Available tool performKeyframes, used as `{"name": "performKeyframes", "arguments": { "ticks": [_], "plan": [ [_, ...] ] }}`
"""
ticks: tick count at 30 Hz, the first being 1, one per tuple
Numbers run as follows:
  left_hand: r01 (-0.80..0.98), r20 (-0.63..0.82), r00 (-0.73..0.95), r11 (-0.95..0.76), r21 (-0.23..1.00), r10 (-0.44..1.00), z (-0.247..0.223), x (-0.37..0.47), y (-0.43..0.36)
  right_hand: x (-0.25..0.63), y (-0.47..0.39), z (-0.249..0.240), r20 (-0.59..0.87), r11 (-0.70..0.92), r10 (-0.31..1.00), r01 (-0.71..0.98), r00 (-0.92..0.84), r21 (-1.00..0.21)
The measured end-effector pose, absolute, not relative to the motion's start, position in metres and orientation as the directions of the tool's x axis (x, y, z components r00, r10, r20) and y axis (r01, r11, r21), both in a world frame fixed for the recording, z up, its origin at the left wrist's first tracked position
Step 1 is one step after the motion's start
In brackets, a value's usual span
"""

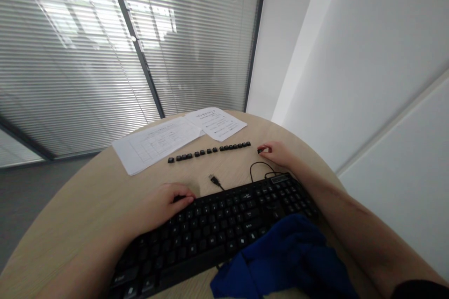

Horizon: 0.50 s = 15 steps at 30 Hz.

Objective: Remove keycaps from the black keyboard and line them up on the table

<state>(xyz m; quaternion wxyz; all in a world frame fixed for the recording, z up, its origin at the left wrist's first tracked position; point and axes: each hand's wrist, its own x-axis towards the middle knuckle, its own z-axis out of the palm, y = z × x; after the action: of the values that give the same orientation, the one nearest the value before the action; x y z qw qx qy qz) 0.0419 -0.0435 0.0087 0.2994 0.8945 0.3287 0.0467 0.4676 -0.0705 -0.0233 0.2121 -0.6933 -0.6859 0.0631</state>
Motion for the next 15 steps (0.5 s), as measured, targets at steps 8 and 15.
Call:
{"name": "performKeyframes", "arguments": {
  "ticks": [8,15],
  "plan": [
    [0.56,-0.129,0.779,-0.588,0.584,0.614,0.008,0.043,-0.042,0.471,-0.065,-0.032,0.247,0.067,0.968,0.918,0.034,-0.391],
    [0.572,-0.121,0.771,-0.596,0.564,0.625,0.008,0.044,-0.043,0.479,-0.06,-0.038,0.281,0.121,0.96,0.917,-0.01,-0.381]
  ]
}}
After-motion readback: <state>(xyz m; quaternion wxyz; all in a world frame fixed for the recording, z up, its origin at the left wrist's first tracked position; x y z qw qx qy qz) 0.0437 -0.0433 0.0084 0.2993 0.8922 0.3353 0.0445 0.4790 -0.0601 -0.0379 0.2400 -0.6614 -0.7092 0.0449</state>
